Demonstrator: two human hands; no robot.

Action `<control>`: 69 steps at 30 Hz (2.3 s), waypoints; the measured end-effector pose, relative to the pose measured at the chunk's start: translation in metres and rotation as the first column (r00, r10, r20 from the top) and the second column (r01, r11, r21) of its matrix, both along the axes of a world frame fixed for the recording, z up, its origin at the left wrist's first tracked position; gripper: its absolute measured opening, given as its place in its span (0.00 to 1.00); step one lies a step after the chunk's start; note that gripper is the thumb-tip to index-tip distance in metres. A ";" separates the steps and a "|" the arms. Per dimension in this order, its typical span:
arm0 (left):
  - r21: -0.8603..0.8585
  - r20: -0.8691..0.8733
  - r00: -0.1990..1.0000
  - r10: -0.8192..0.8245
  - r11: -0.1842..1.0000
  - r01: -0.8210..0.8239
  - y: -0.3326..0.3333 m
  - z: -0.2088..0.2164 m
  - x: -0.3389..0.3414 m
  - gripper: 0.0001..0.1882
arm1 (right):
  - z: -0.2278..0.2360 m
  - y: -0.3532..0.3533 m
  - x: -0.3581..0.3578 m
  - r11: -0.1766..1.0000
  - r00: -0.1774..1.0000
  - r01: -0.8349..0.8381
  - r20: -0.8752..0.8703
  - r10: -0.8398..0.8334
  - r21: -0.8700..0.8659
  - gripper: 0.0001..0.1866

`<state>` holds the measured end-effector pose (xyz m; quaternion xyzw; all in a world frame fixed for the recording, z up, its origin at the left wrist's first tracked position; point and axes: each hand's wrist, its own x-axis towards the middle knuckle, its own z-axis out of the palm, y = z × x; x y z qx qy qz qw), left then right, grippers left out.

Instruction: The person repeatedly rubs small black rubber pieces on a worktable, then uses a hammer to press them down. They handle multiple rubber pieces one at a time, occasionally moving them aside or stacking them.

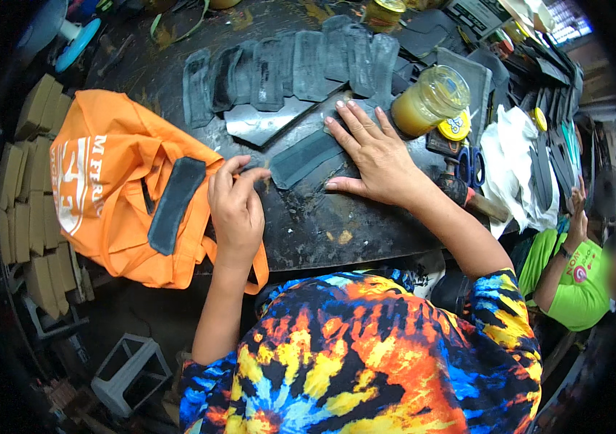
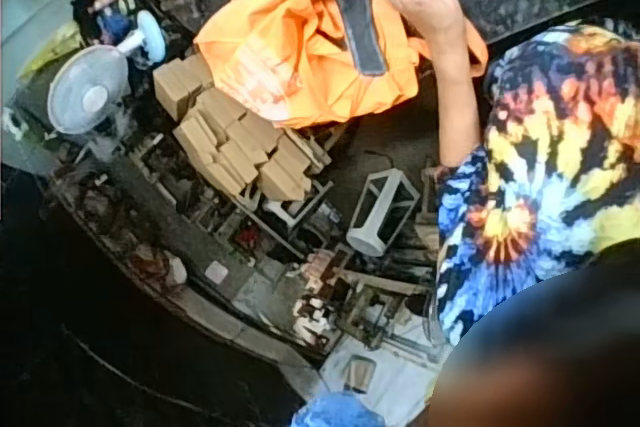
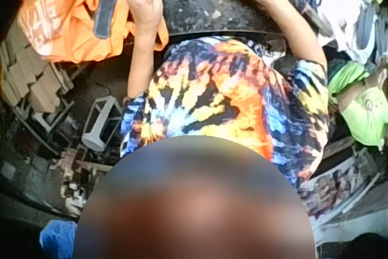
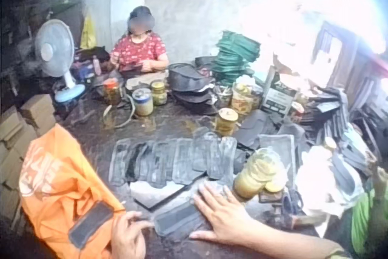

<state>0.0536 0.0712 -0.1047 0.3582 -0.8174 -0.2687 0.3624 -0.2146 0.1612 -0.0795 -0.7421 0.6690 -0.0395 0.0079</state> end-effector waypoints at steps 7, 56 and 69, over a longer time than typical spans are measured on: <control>0.097 -0.169 0.982 0.083 0.993 -0.067 -0.004 0.001 0.003 0.10 | 0.005 -0.011 0.025 0.986 0.985 -0.168 -0.029 0.168 -0.004 0.56; 0.104 -0.175 0.982 0.068 0.993 -0.051 -0.008 -0.001 0.007 0.09 | 0.002 0.016 0.089 0.978 0.967 -0.176 0.207 0.149 0.115 0.55; 0.144 -0.206 0.976 0.077 0.988 -0.047 -0.010 -0.003 0.010 0.10 | 0.001 0.000 0.035 0.999 0.999 0.038 -0.008 -0.037 0.033 0.63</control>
